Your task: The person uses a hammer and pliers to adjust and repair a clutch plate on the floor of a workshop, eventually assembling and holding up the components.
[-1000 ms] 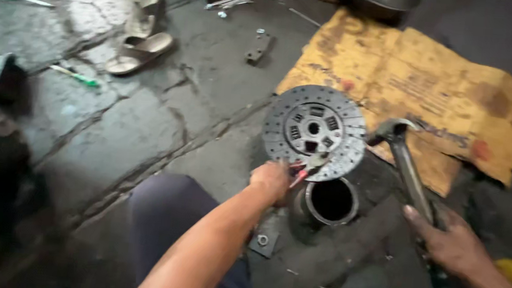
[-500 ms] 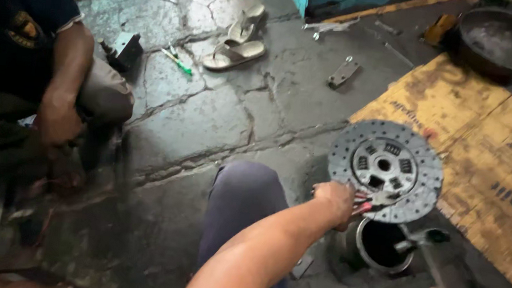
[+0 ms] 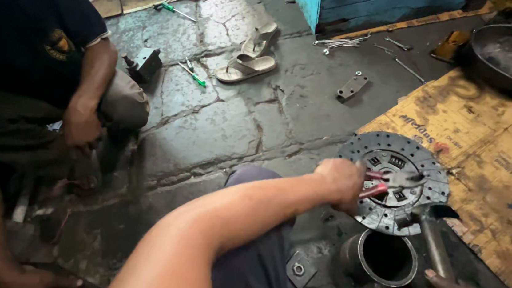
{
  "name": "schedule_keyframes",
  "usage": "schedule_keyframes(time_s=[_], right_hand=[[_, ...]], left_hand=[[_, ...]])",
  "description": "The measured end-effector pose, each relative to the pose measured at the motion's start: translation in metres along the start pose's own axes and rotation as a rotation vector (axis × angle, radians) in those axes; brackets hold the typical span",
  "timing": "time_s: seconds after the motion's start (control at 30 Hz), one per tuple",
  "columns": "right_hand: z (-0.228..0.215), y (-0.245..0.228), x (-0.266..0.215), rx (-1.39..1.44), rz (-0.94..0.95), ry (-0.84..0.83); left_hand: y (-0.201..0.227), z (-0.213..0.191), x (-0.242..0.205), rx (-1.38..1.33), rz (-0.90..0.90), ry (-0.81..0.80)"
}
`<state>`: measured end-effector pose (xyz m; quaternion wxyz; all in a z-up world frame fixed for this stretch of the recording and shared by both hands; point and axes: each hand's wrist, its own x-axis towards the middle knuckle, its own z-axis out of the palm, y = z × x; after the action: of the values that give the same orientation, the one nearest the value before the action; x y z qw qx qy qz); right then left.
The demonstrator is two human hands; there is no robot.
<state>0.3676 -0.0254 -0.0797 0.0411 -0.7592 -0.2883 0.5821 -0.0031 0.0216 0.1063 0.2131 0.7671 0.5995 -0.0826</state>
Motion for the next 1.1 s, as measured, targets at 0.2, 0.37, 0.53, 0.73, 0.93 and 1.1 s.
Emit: schedule_keyframes(time_s=[0.2, 0.37, 0.53, 0.73, 0.93, 1.1], right_hand=[[-0.029, 0.041, 0.063, -0.663, -0.286, -0.15], [-0.033, 0.059, 0.083, -1.294, -0.448, -0.181], [-0.019, 0.052, 0.06, -1.11, -0.361, -0.265], [0.018, 0.016, -0.078, 0.1, -0.112, 0.007], [-0.008, -0.047, -0.083, -0.27, -0.312, 0.32], [-0.014, -0.025, -0.001, -0.689, -0.274, 0.609]], left_hand=[[0.007, -0.015, -0.007, -0.261, -0.064, 0.072], [0.014, -0.019, -0.01, -0.39, -0.078, 0.091], [0.008, -0.004, 0.005, -0.453, -0.062, 0.154], [-0.012, 0.051, 0.075, -0.598, -0.113, 0.222], [-0.058, 0.062, 0.1, -0.94, -0.305, 0.111], [-0.053, 0.041, 0.102, -1.221, -0.59, 0.073]])
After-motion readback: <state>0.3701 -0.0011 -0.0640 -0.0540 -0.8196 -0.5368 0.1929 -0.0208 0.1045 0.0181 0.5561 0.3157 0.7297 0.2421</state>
